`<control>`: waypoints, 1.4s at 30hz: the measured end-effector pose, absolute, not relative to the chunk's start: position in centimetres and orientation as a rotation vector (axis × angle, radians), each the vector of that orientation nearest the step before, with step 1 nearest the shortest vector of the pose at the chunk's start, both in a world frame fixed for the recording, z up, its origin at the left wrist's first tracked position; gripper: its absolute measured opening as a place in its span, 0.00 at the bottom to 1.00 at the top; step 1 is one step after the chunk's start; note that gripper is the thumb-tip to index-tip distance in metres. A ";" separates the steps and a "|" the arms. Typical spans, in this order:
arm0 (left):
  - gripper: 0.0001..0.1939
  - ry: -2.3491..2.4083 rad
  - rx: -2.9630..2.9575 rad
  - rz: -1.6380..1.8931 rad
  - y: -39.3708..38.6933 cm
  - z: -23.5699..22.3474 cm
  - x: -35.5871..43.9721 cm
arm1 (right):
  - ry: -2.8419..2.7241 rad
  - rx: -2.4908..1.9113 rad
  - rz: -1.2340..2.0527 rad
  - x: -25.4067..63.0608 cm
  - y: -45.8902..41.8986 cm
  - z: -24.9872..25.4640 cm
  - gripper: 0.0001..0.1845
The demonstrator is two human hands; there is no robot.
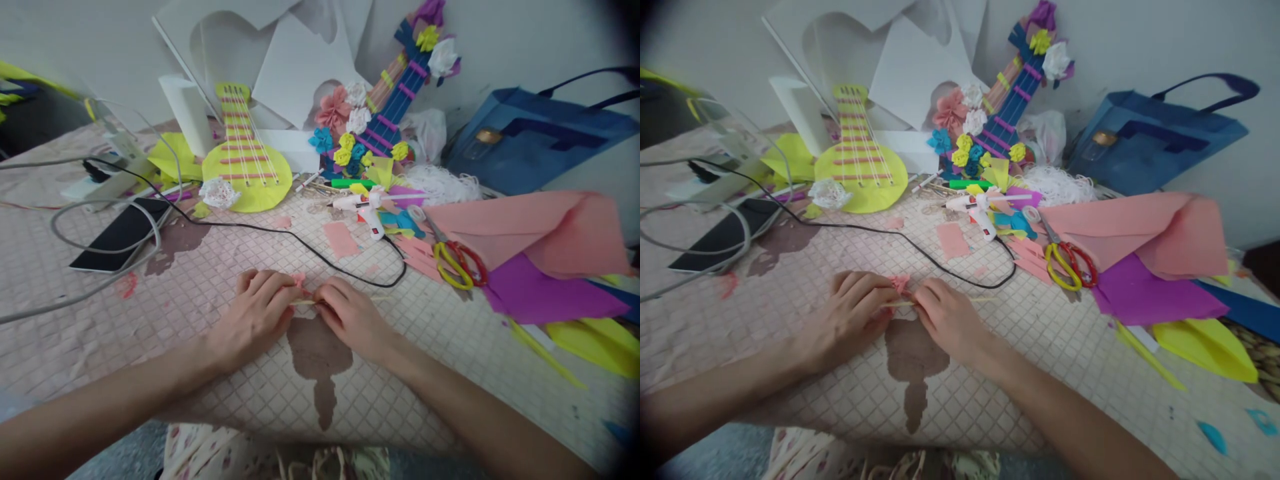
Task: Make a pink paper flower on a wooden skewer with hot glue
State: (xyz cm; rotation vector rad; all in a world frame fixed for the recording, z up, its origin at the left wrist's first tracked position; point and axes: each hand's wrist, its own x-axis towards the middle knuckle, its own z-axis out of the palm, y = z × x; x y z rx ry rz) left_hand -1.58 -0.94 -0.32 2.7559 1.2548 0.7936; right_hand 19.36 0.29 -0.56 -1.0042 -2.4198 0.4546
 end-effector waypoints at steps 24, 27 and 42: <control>0.05 1.267 2.787 0.854 -1.0 -0.4 -1.7 | -2.445 -0.990 0.372 19.1 0.1 -0.8 0.05; 0.05 1.267 2.782 0.868 -1.0 -0.3 -1.7 | -2.431 -0.988 0.386 19.1 0.2 -0.8 0.05; 0.06 1.359 2.885 0.809 -1.3 -0.3 -1.1 | -2.429 -1.000 0.380 19.0 0.2 -0.9 0.06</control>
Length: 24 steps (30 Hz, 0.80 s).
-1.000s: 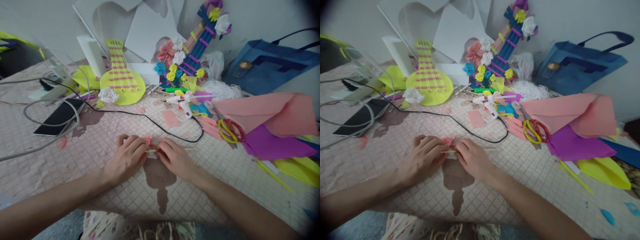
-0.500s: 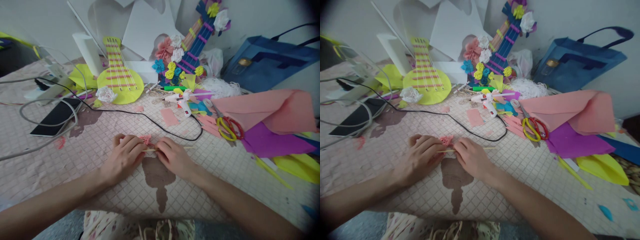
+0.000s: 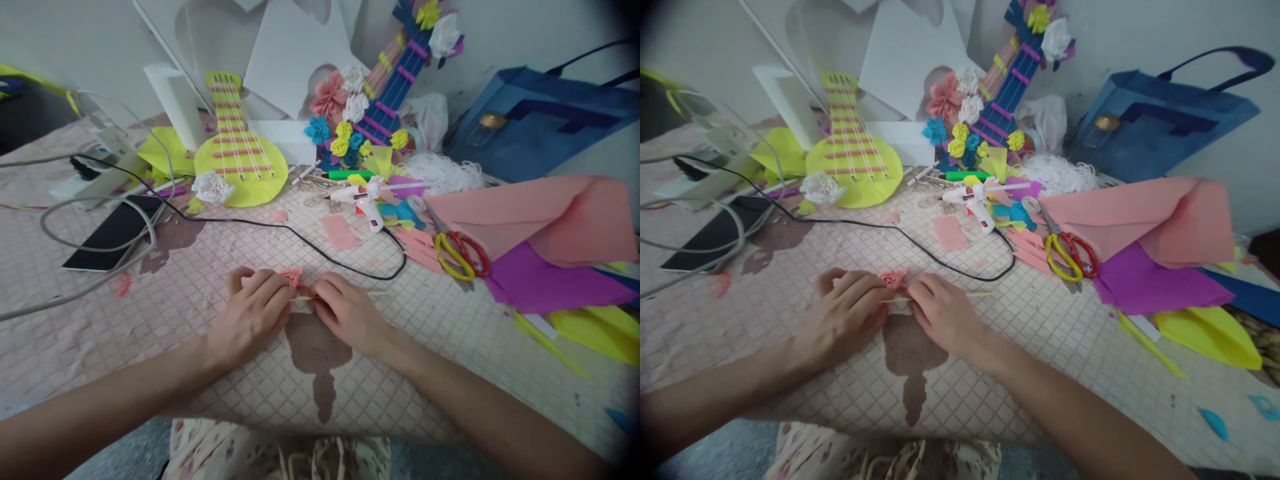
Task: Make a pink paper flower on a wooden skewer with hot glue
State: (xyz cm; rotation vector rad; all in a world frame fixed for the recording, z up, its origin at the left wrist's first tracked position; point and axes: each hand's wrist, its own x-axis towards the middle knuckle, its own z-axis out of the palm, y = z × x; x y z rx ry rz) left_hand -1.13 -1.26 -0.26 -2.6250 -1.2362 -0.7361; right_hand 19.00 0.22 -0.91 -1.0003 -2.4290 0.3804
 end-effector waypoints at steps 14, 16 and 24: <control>0.05 -1.252 -2.620 -0.717 -1.3 -0.2 -1.0 | -2.428 -0.993 0.380 18.9 0.1 -0.9 0.07; 0.05 -1.249 -2.623 -0.726 -1.3 -0.2 -1.0 | -2.436 -0.995 0.380 18.9 0.1 -0.9 0.07; 0.05 -1.247 -2.629 -0.748 -1.5 0.1 -1.3 | -2.427 -1.002 0.399 18.9 0.1 -0.9 0.07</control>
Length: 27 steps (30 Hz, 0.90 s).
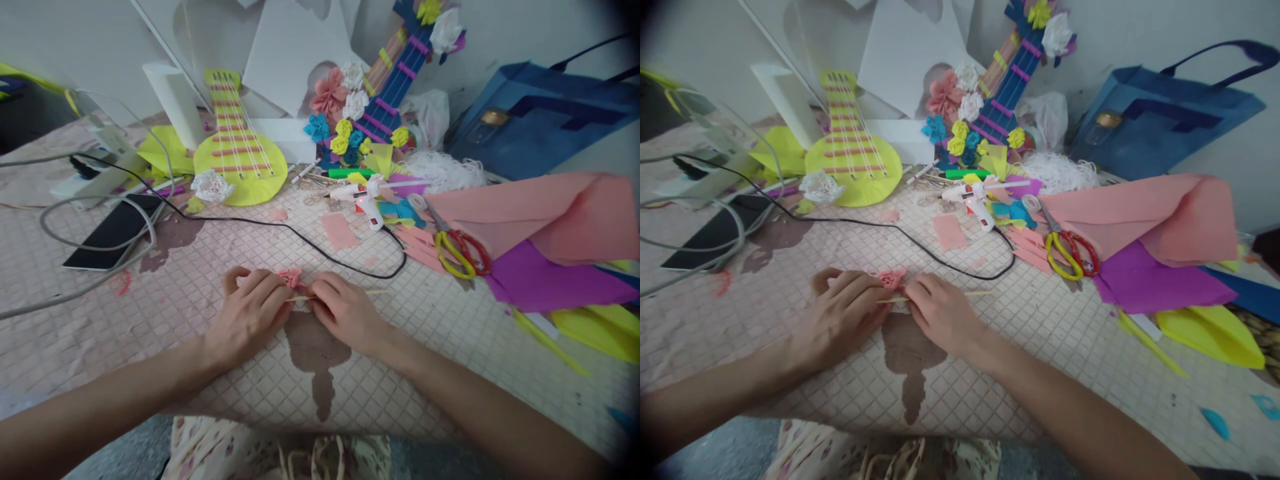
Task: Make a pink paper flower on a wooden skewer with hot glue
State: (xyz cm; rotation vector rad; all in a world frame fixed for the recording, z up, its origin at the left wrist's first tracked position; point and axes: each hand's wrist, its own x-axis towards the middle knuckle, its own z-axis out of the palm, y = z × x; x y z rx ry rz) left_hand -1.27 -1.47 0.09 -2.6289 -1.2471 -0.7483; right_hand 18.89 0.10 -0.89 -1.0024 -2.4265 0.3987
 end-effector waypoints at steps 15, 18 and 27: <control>0.07 -1.279 -2.640 -0.704 -1.8 0.0 -1.6 | -2.421 -1.000 0.421 18.9 0.1 -1.0 0.06; 0.07 -1.281 -2.636 -0.692 -1.8 0.0 -1.5 | -2.425 -0.995 0.413 18.9 0.1 -1.0 0.06; 0.06 -1.319 -2.596 -0.695 -1.7 0.0 -0.8 | -2.438 -1.000 0.377 18.8 0.2 -1.1 0.06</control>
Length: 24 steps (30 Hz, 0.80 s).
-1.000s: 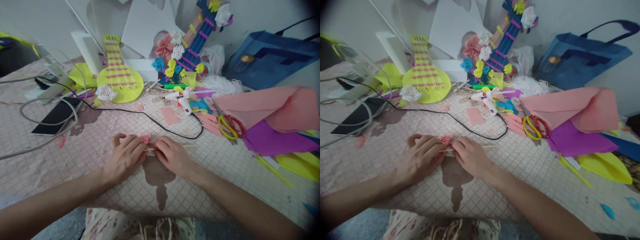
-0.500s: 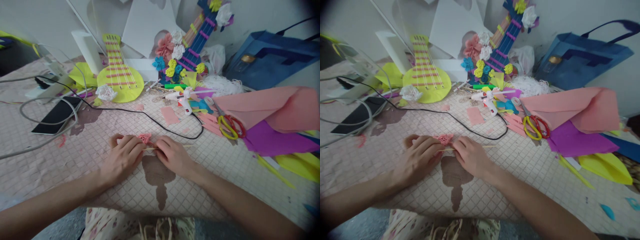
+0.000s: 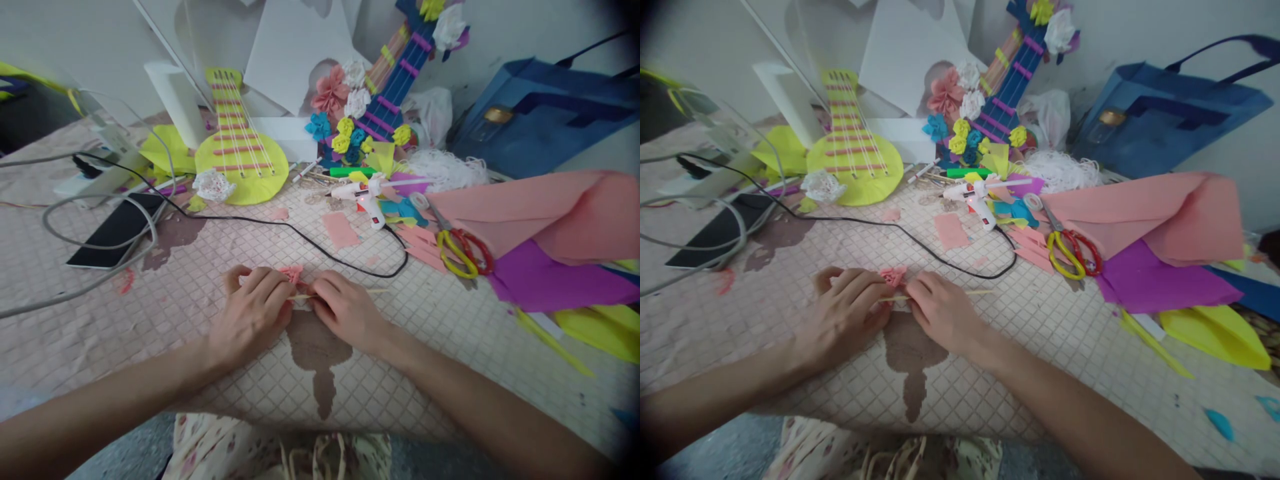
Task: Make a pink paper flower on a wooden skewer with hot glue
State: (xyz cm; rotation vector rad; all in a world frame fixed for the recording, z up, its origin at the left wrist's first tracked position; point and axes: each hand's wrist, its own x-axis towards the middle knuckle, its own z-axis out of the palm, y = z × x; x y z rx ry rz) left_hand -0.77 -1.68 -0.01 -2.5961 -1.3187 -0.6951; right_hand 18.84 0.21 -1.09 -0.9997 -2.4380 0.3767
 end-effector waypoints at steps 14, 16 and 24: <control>0.05 -1.330 -2.601 -0.692 -1.8 0.1 -0.9 | -2.418 -0.985 0.403 18.8 0.2 -1.1 0.06; 0.06 -1.329 -2.609 -0.682 -1.9 0.2 -1.0 | -2.414 -0.983 0.399 18.8 0.2 -1.0 0.06; 0.06 -1.336 -2.637 -0.671 -1.9 0.3 -1.3 | -2.414 -0.970 0.361 18.7 0.3 -1.1 0.06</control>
